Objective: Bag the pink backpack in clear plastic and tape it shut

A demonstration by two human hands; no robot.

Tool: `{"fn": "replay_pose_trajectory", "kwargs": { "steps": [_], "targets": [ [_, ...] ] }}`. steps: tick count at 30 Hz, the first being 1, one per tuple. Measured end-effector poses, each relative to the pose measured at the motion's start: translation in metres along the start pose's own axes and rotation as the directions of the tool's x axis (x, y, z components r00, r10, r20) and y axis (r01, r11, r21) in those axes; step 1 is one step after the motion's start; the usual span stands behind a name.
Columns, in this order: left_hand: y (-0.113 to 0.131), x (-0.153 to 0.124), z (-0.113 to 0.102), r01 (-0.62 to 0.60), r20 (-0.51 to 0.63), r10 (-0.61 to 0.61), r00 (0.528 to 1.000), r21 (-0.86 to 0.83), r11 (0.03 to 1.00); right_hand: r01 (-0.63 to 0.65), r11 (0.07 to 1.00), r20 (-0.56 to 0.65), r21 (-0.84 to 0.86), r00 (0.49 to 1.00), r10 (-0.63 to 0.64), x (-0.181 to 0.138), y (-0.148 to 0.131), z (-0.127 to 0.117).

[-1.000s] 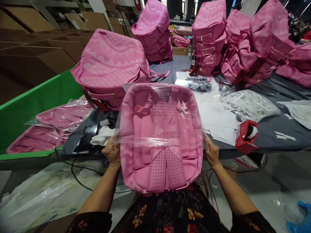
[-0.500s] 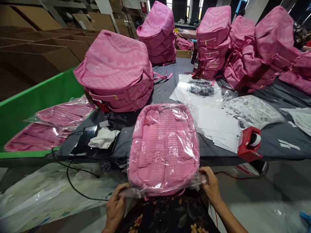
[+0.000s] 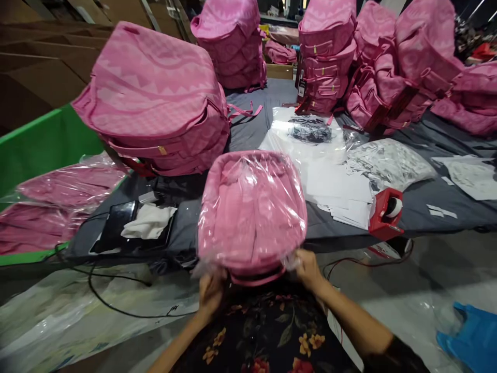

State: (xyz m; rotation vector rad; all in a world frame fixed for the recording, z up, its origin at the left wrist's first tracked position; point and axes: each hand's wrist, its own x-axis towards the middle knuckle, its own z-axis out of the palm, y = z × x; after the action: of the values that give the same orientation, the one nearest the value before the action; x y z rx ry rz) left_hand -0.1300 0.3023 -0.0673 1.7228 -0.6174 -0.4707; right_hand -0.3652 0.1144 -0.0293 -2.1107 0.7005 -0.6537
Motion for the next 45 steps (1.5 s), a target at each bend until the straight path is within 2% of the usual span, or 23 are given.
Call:
{"fn": "replay_pose_trajectory", "kwargs": {
  "steps": [3, 4, 5, 6, 8, 9, 10, 11, 12, 14, 15, 16, 18, 20, 22, 24, 27, 30, 32, 35, 38, 42, 45],
  "targets": [
    [0.022, 0.055, 0.005, -0.056, 0.028, 0.057, 0.998, -0.016, 0.998, -0.035, 0.989, -0.034, -0.146, 0.999, 0.030, 0.085, -0.004, -0.026],
    [0.028, 0.073, 0.001, -0.075, 0.002, 0.075, 0.997, -0.024, 0.997, -0.035, 0.979, -0.056, -0.201, 0.998, 0.024, 0.105, 0.000, -0.040],
    [0.032, 0.088, -0.006, -0.072, -0.125, 0.070, 0.990, -0.010, 0.997, -0.042, 0.965, -0.112, -0.259, 0.994, 0.013, 0.120, 0.005, -0.055],
    [0.034, 0.099, -0.015, -0.058, -0.302, 0.049, 0.952, -0.020, 0.998, -0.074, 0.945, -0.200, -0.318, 0.980, 0.009, 0.128, 0.012, -0.070],
    [0.030, 0.106, -0.031, -0.024, -0.552, -0.006, 0.834, -0.048, 0.999, -0.196, 0.894, -0.354, -0.402, 0.934, 0.046, 0.122, 0.027, -0.093],
    [0.025, 0.102, -0.036, 0.003, -0.614, -0.053, 0.788, -0.081, 0.997, -0.268, 0.872, -0.388, -0.410, 0.916, 0.099, 0.110, 0.033, -0.099],
    [0.020, 0.094, -0.036, 0.052, -0.615, -0.130, 0.777, -0.143, 0.988, -0.334, 0.857, -0.381, -0.392, 0.907, 0.179, 0.094, 0.037, -0.101],
    [0.015, 0.082, -0.031, 0.124, -0.562, -0.233, 0.794, -0.225, 0.966, -0.394, 0.850, -0.333, -0.350, 0.900, 0.280, 0.075, 0.039, -0.098],
    [0.012, 0.068, -0.023, 0.215, -0.456, -0.345, 0.821, -0.313, 0.925, -0.444, 0.847, -0.258, -0.293, 0.889, 0.378, 0.056, 0.037, -0.092],
    [0.013, 0.041, 0.005, 0.399, -0.127, -0.481, 0.867, -0.399, 0.826, -0.490, 0.852, -0.119, -0.183, 0.872, 0.476, 0.023, 0.026, -0.072],
    [0.016, 0.030, 0.021, 0.439, 0.028, -0.463, 0.886, -0.370, 0.819, -0.469, 0.870, -0.097, -0.154, 0.883, 0.459, 0.012, 0.018, -0.060],
    [0.021, 0.023, 0.038, 0.418, 0.134, -0.396, 0.908, -0.308, 0.855, -0.406, 0.901, -0.101, -0.154, 0.913, 0.395, 0.007, 0.010, -0.049],
    [0.031, 0.020, 0.070, 0.272, 0.247, -0.226, 0.942, -0.171, 0.947, -0.199, 0.950, -0.123, -0.240, 0.977, 0.174, 0.010, -0.001, -0.029],
    [0.038, 0.028, 0.096, 0.145, 0.304, -0.117, 0.945, -0.071, 0.987, -0.022, 0.936, -0.084, -0.352, 0.996, -0.008, 0.028, -0.003, -0.015],
    [0.042, 0.041, 0.112, 0.110, 0.350, -0.094, 0.932, -0.027, 0.994, 0.033, 0.930, -0.012, -0.366, 0.999, -0.040, 0.050, 0.003, -0.008],
    [0.043, 0.052, 0.118, 0.105, 0.380, -0.092, 0.921, -0.013, 0.994, -0.022, 0.965, 0.051, -0.259, 0.998, 0.036, 0.068, 0.012, -0.008],
    [0.047, 0.057, 0.112, 0.120, 0.400, -0.103, 0.911, -0.018, 0.993, -0.167, 0.985, 0.144, -0.044, 0.975, 0.171, 0.078, 0.019, -0.015],
    [0.056, 0.051, 0.104, 0.275, 0.470, -0.168, 0.866, -0.167, 0.947, -0.264, 0.952, 0.235, 0.154, 0.946, 0.225, 0.072, 0.018, -0.020],
    [0.060, 0.041, 0.102, 0.443, 0.547, -0.232, 0.804, -0.291, 0.848, -0.327, 0.900, 0.300, 0.289, 0.923, 0.239, 0.064, 0.015, -0.019],
    [0.058, 0.025, 0.104, 0.636, 0.649, -0.306, 0.697, -0.361, 0.682, -0.454, 0.776, 0.377, 0.439, 0.876, 0.300, 0.046, 0.016, -0.014],
    [0.049, 0.013, 0.107, 0.701, 0.696, -0.318, 0.644, -0.371, 0.609, -0.514, 0.705, 0.321, 0.488, 0.857, 0.402, 0.027, 0.023, -0.011],
    [0.037, 0.011, 0.121, 0.712, 0.704, -0.317, 0.636, -0.375, 0.594, -0.511, 0.684, 0.130, 0.521, 0.839, 0.528, 0.008, 0.032, -0.012],
    [0.031, 0.011, 0.133, 0.676, 0.694, -0.319, 0.645, -0.325, 0.661, -0.483, 0.758, -0.030, 0.439, 0.835, 0.550, 0.001, 0.037, -0.012]
  ]
}}
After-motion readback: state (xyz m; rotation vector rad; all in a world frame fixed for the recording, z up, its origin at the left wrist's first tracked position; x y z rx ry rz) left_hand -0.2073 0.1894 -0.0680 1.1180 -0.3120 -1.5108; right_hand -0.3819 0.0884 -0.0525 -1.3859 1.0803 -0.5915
